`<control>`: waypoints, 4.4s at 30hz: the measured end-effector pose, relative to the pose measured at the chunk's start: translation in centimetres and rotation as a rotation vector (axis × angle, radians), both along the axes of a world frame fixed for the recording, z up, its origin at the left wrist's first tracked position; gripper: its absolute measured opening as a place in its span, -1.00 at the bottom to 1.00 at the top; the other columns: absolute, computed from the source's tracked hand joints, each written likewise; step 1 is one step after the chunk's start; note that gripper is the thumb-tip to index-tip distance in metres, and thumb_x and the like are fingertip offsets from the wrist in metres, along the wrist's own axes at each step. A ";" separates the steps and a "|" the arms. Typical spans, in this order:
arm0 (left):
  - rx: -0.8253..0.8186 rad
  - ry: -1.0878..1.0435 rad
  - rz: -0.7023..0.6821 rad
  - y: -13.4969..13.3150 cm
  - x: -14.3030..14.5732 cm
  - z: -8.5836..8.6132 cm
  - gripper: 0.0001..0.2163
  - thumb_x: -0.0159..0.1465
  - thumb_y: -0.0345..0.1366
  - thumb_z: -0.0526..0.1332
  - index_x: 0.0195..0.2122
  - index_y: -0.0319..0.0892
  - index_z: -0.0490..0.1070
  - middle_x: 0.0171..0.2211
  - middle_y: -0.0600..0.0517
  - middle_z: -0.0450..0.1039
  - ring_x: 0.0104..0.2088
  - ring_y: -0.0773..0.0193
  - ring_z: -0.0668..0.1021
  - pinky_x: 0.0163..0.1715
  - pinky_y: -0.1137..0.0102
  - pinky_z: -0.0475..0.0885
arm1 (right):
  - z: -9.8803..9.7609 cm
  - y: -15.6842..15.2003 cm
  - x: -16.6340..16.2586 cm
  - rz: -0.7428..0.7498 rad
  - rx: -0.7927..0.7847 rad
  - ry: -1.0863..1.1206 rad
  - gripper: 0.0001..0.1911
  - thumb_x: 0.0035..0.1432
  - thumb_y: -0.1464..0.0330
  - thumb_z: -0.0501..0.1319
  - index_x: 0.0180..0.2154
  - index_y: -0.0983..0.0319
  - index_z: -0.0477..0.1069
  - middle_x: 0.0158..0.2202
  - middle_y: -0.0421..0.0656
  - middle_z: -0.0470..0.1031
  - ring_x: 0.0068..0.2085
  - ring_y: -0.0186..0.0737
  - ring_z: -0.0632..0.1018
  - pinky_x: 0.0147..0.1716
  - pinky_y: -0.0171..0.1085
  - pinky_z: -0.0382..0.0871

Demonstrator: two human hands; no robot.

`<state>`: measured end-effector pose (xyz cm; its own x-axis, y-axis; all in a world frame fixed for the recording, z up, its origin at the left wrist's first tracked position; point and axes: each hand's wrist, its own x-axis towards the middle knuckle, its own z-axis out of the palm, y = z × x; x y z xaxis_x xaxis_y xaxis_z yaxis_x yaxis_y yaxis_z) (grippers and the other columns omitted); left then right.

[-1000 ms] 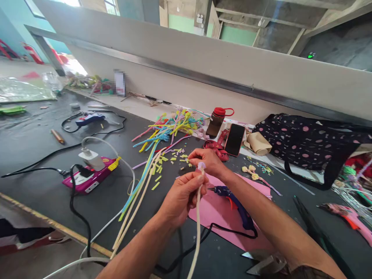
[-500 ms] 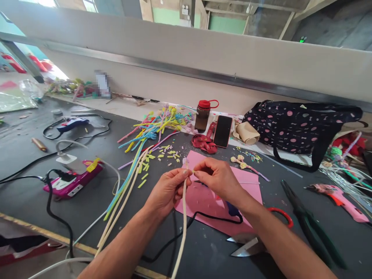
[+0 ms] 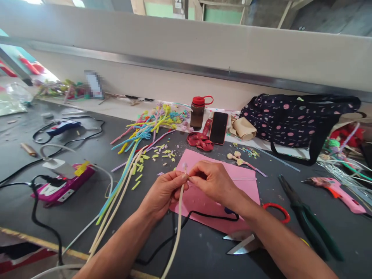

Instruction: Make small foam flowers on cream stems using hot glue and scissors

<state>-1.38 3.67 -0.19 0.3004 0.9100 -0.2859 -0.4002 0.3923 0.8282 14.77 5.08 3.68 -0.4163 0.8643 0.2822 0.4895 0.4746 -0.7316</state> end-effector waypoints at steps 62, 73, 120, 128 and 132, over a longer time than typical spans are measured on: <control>0.041 -0.033 -0.045 -0.3 -0.2 0.7 -0.78 0.04 -0.21 0.31 -0.55 -0.25 0.35 -0.70 0.16 0.31 -0.80 0.60 0.15 -0.82 0.61 -0.01 | -1.6 1.3 1.3 0.234 -0.754 0.620 -0.74 0.13 0.23 0.18 -0.33 0.32 0.45 -0.47 -0.18 0.46 -0.61 -0.47 0.41 -0.72 -0.48 0.14; 0.048 0.022 -0.091 -0.4 -0.1 0.7 -0.74 0.04 -0.16 0.31 -0.57 -0.25 0.35 -0.69 0.16 0.29 -0.78 0.58 0.18 -0.80 0.60 0.03 | -1.9 1.1 1.2 0.241 -0.722 0.503 -0.80 0.02 0.27 0.27 -0.39 0.30 0.39 -0.55 -0.23 0.42 -0.64 -0.47 0.38 -0.74 -0.50 0.10; -0.050 -0.099 -0.153 -0.1 -0.3 0.0 -0.80 0.13 -0.30 0.21 -0.58 -0.25 0.28 -0.73 0.19 0.21 -0.80 0.60 0.09 -0.81 0.59 -0.12 | -0.4 0.5 1.3 0.239 0.177 0.066 -0.91 0.13 0.48 0.17 -0.32 0.22 0.43 -0.40 -0.16 0.47 -0.37 -0.31 0.47 -0.38 -0.32 0.33; -0.093 -0.032 -0.157 -0.1 -0.3 0.4 -0.86 0.07 -0.32 0.23 -0.56 -0.26 0.35 -0.73 0.15 0.29 -0.82 0.58 0.12 -0.85 0.58 -0.11 | 0.6 1.1 2.9 0.218 0.188 -0.068 -0.92 0.17 0.44 0.13 -0.36 0.23 0.40 -0.40 -0.18 0.45 -0.37 -0.32 0.46 -0.36 -0.34 0.31; -0.115 -0.020 -0.226 -0.1 -0.3 0.4 -0.87 0.09 -0.33 0.18 -0.50 -0.30 0.43 -0.74 0.11 0.33 -0.84 0.56 0.16 -0.86 0.58 -0.09 | 1.7 1.3 3.9 0.199 0.201 -0.058 -0.91 0.18 0.41 0.14 -0.36 0.23 0.40 -0.39 -0.17 0.45 -0.35 -0.31 0.47 -0.33 -0.32 0.31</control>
<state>-1.71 3.59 0.22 0.4996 0.7807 -0.3754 -0.3074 0.5649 0.7658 18.63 6.39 5.36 -0.5923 0.6933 0.4105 0.4104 0.6980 -0.5868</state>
